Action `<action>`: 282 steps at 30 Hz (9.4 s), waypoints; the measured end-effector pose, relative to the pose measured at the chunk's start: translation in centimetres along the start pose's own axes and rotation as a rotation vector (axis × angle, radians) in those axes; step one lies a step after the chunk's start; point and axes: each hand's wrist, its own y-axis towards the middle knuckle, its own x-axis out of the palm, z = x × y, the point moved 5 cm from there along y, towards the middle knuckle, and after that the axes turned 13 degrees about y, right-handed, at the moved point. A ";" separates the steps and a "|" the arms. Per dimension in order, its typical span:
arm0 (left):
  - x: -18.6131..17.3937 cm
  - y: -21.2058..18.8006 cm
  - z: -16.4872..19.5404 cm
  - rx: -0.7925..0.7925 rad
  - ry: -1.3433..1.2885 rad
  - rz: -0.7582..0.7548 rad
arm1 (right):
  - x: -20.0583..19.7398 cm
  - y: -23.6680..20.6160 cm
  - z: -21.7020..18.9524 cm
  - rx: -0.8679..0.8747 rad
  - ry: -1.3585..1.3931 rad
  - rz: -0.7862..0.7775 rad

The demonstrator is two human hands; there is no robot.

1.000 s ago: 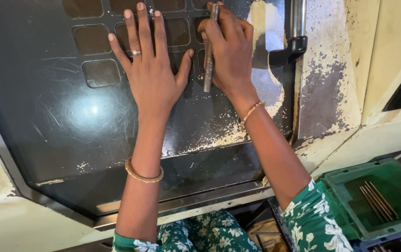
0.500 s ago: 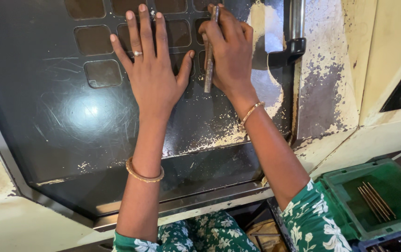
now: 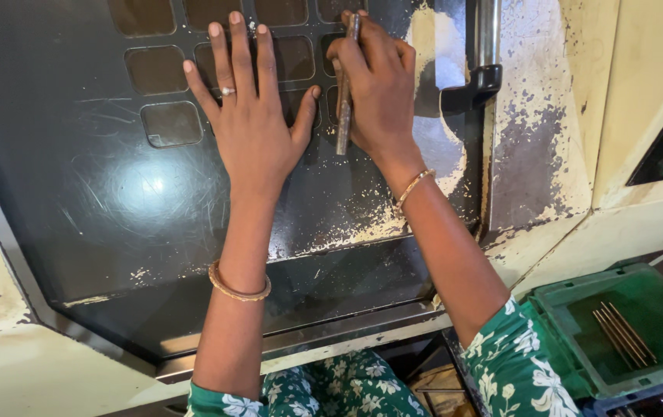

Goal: The person wipes a metal machine surface with a white cloth, then uses a metal rod to scrape residue from square indentations on the surface. They open a side panel to access internal components, wipe them, and place the rod into a green tray. The person repeats the scraping and wiping actions on the machine surface.

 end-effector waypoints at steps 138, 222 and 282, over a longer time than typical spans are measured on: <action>0.5 0.0 0.1 0.002 0.000 0.001 | 0.0 -0.5 0.2 0.013 -0.022 -0.004; -0.9 3.3 17.4 0.152 -0.580 0.144 | -15.5 -3.0 11.6 0.232 0.127 0.179; -2.0 -0.3 -19.4 -0.252 -1.232 0.071 | -12.8 -4.2 14.3 0.212 0.443 0.380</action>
